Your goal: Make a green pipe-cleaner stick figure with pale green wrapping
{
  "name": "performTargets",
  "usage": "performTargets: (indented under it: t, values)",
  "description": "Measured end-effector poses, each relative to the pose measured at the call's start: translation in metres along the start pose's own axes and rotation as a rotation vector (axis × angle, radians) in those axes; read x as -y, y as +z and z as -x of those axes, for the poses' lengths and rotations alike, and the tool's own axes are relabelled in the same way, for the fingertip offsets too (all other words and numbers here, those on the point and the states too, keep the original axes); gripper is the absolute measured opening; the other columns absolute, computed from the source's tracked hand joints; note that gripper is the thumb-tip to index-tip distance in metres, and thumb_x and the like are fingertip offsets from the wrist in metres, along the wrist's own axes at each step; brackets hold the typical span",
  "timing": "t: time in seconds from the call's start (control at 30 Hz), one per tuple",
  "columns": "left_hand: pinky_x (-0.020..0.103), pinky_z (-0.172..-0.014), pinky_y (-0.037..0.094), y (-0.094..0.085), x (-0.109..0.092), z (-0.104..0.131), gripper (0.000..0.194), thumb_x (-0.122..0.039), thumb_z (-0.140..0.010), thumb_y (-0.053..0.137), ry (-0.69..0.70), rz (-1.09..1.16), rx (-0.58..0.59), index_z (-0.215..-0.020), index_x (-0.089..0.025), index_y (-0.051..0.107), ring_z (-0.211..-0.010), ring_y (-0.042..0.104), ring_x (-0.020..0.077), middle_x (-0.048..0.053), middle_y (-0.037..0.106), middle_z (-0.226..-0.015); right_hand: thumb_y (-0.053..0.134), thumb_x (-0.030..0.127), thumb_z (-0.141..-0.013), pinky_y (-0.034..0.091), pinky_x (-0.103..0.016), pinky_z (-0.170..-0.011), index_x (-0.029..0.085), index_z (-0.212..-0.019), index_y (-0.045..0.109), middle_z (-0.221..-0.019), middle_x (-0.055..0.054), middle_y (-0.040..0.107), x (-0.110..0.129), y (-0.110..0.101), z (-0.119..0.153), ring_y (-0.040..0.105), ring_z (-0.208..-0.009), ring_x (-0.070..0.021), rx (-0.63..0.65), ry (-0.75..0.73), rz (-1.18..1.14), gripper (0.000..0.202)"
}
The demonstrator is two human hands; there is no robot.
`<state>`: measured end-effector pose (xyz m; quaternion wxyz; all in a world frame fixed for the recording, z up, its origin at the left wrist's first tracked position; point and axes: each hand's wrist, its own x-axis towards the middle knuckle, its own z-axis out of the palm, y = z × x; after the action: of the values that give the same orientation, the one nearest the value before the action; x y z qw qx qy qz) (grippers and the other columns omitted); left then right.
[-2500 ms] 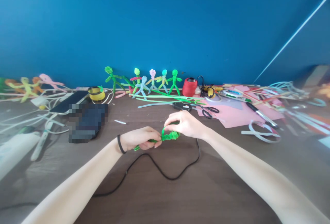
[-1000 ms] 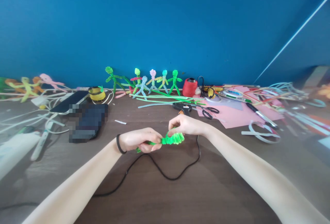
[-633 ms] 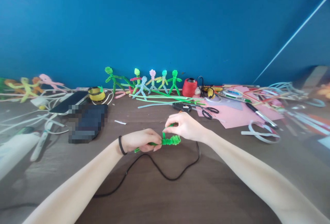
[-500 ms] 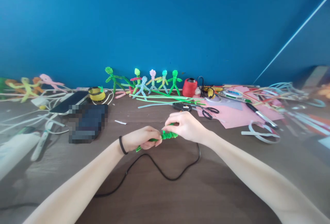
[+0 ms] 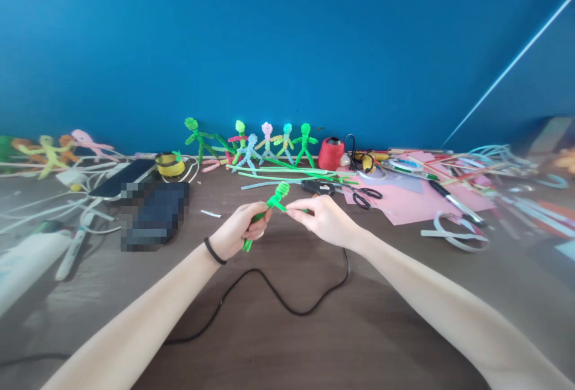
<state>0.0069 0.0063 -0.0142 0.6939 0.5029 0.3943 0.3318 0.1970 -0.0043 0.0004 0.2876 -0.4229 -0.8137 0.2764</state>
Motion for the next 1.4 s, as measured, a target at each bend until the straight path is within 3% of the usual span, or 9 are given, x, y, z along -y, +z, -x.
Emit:
performTargets:
  t: [0.17,0.4,0.53,0.7,0.77,0.87,1.0,1.2,1.4]
  values:
    - [0.015,-0.033,0.013,0.001,-0.002,0.001,0.027,-0.023,-0.083,0.033,0.025,0.094,0.046,-0.059,-0.015,0.044,-0.029,0.013,0.0026,-0.01,0.021,-0.033,0.041,0.034,-0.083,0.029,-0.021,-0.048,0.014,-0.08,0.064,-0.046,0.004,0.044,-0.004,-0.002,-0.003,0.038,-0.044,-0.0071,0.098,0.106,-0.108,0.031]
    - [0.016,-0.033,0.013,0.001,0.0,0.004,0.027,-0.02,-0.081,0.033,0.0,0.118,0.197,-0.057,-0.014,0.044,-0.03,0.012,0.0031,-0.01,0.02,-0.033,0.044,0.039,-0.081,0.03,-0.021,-0.048,0.013,-0.063,0.059,-0.047,0.003,0.048,-0.011,0.0,-0.005,0.039,-0.044,-0.0063,0.236,0.1,-0.213,0.036]
    - [0.017,-0.033,0.012,0.001,-0.003,0.009,0.024,-0.018,-0.078,0.038,-0.095,0.042,0.328,-0.055,-0.014,0.044,-0.03,0.012,0.003,-0.01,0.021,-0.032,0.049,0.037,-0.078,0.028,-0.02,-0.043,0.012,-0.056,0.055,-0.047,0.002,0.049,-0.021,-0.003,-0.008,0.037,-0.04,-0.0044,0.362,0.12,-0.355,0.034]
    - [0.019,-0.034,0.009,0.001,-0.004,0.011,0.022,-0.022,-0.074,0.044,-0.249,-0.111,0.535,-0.053,-0.014,0.045,-0.032,0.012,0.003,-0.009,0.021,-0.036,0.055,0.03,-0.073,0.034,-0.018,-0.042,0.011,-0.078,0.063,-0.053,0.002,0.056,-0.031,-0.003,-0.008,0.042,-0.042,-0.0049,0.539,0.163,-0.514,0.021]
    - [0.019,-0.033,0.008,0.002,-0.005,0.011,0.023,-0.024,-0.074,0.044,-0.287,-0.19,0.603,-0.054,-0.014,0.046,-0.033,0.012,0.0034,-0.009,0.02,-0.037,0.059,0.029,-0.07,0.036,-0.018,-0.043,0.011,-0.085,0.062,-0.056,0.002,0.057,-0.029,-0.001,-0.008,0.045,-0.043,-0.0052,0.517,0.189,-0.525,0.023]
    - [0.02,-0.034,0.006,0.003,-0.004,0.01,0.023,-0.024,-0.074,0.042,-0.309,-0.313,0.614,-0.055,-0.014,0.047,-0.033,0.013,0.0039,-0.009,0.02,-0.037,0.061,0.025,-0.066,0.036,-0.018,-0.041,0.012,-0.076,0.057,-0.051,0.004,0.054,-0.023,-0.001,-0.007,0.044,-0.04,-0.005,0.437,0.218,-0.472,0.016]
    - [0.02,-0.035,0.007,0.004,-0.002,0.009,0.024,-0.026,-0.075,0.042,-0.275,-0.4,0.462,-0.055,-0.014,0.048,-0.034,0.013,0.004,-0.009,0.021,-0.037,0.06,0.022,-0.066,0.035,-0.018,-0.042,0.014,-0.065,0.051,-0.051,0.003,0.055,-0.017,-0.003,-0.006,0.045,-0.04,-0.0055,0.259,0.224,-0.279,0.012]
    - [0.019,-0.034,0.009,0.009,-0.001,0.009,0.026,-0.03,-0.073,0.043,-0.241,-0.427,0.296,-0.054,-0.014,0.049,-0.033,0.014,0.0036,-0.009,0.022,-0.036,0.058,0.021,-0.069,0.028,-0.019,-0.05,0.016,-0.062,0.056,-0.055,0.003,0.052,-0.005,-0.006,-0.004,0.044,-0.052,-0.007,0.037,0.057,0.123,0.01]
    - [0.02,-0.035,0.008,0.009,0.002,0.008,0.025,-0.028,-0.073,0.044,-0.24,-0.418,0.219,-0.053,-0.014,0.049,-0.033,0.013,0.0032,-0.009,0.022,-0.035,0.059,0.016,-0.07,0.026,-0.02,-0.054,0.017,-0.063,0.059,-0.06,0.003,0.05,0.003,-0.003,-0.001,0.043,-0.058,-0.0082,-0.011,-0.078,0.296,0.007]
